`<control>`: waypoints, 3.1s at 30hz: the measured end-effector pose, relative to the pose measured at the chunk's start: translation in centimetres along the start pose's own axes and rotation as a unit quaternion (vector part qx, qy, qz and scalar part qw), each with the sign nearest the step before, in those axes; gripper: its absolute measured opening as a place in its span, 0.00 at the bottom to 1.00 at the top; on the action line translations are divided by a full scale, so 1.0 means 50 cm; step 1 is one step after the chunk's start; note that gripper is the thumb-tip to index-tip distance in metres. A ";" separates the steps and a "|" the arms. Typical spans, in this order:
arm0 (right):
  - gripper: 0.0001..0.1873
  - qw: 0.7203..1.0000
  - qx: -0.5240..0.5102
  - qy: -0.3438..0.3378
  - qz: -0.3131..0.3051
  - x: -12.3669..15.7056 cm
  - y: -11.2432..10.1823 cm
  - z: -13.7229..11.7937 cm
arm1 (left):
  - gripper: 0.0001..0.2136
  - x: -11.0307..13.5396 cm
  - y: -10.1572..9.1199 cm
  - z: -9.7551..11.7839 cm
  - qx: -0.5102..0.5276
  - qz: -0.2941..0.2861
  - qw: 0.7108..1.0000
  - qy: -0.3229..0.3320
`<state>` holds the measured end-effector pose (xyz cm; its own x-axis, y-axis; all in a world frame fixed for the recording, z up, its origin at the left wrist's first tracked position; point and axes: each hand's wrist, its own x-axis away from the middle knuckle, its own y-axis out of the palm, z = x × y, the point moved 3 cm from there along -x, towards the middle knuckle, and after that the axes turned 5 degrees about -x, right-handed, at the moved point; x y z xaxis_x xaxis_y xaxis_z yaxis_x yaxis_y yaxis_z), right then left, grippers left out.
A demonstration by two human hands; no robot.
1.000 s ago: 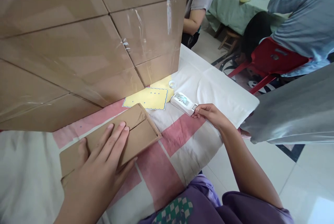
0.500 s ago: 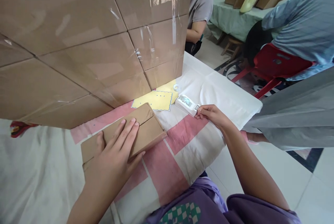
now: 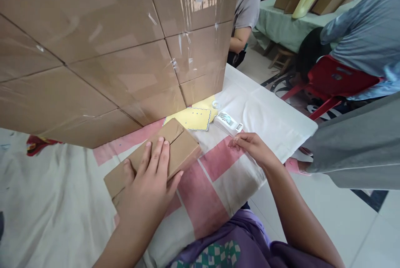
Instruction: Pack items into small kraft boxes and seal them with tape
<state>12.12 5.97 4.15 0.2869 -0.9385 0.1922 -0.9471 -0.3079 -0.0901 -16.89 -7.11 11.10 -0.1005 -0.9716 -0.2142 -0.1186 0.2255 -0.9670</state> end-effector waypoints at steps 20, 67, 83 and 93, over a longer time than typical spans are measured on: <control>0.11 0.941 0.124 0.123 -0.289 -0.013 0.287 -0.263 | 0.21 0.044 -0.060 -0.025 -0.013 -0.065 0.993 -0.095; 0.15 0.846 0.388 0.249 -0.267 -0.088 0.441 -0.306 | 0.38 0.046 -0.042 -0.013 0.118 -0.109 0.983 -0.086; 0.09 0.789 0.472 0.272 -0.283 -0.103 0.456 -0.323 | 0.38 0.046 -0.043 -0.018 0.148 -0.106 0.979 -0.090; 0.09 0.763 0.504 0.305 -0.266 -0.089 0.486 -0.355 | 0.38 0.046 -0.039 -0.018 0.157 -0.105 0.978 -0.088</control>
<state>-14.72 5.44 18.48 0.1812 -0.4859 0.8550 -0.0389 -0.8723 -0.4874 -17.81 -9.73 12.63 0.0686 -0.9976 0.0001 0.1945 0.0132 -0.9808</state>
